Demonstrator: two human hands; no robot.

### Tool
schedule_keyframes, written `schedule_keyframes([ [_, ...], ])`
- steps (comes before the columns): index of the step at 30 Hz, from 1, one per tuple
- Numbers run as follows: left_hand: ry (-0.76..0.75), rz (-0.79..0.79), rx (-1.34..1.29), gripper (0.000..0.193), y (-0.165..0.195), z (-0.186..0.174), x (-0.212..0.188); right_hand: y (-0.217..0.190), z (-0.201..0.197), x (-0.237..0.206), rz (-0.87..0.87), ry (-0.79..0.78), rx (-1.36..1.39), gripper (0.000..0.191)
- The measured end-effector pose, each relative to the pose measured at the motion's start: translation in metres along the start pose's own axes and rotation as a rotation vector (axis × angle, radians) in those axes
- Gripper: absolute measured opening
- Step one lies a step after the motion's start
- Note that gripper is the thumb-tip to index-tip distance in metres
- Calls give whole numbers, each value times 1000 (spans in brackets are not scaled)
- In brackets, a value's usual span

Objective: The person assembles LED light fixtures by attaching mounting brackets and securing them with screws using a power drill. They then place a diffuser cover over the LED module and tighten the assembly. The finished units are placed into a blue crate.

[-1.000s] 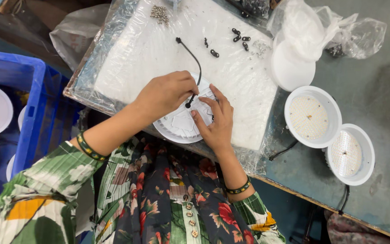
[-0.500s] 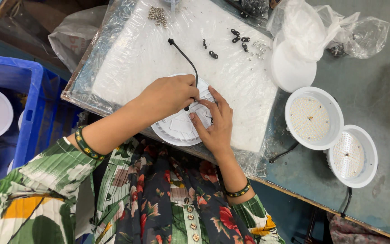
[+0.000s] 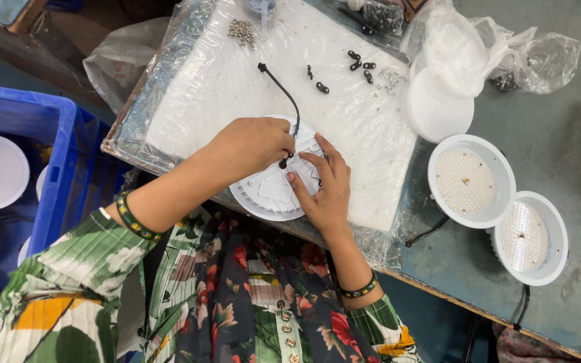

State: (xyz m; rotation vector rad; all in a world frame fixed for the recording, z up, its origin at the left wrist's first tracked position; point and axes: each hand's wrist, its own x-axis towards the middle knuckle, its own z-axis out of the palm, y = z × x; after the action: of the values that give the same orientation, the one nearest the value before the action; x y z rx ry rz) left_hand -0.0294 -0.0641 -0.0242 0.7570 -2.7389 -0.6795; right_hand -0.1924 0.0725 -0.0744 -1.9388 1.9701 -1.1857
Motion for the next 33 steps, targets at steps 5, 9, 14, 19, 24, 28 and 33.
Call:
schedule_keyframes([
  [5,-9,58,18,11,-2,4,4,-1,0,2,-5,8,-11,37],
  [9,39,106,112,8,-1,13,6,-1,-1,1,22,-8,2,37],
  [14,-30,66,153,11,-2,12,20,-1,-3,1,-12,-2,-12,37],
  [19,-75,23,52,12,-3,5,19,-3,-3,1,17,-12,-11,38],
  [24,-90,-43,87,7,-1,3,18,-1,-3,1,-3,-5,-17,36],
  [28,-184,-62,12,10,-6,-7,35,1,-3,1,46,-16,7,34],
  [33,-553,-185,-35,10,-3,-25,73,3,-3,1,14,-13,-7,32],
])
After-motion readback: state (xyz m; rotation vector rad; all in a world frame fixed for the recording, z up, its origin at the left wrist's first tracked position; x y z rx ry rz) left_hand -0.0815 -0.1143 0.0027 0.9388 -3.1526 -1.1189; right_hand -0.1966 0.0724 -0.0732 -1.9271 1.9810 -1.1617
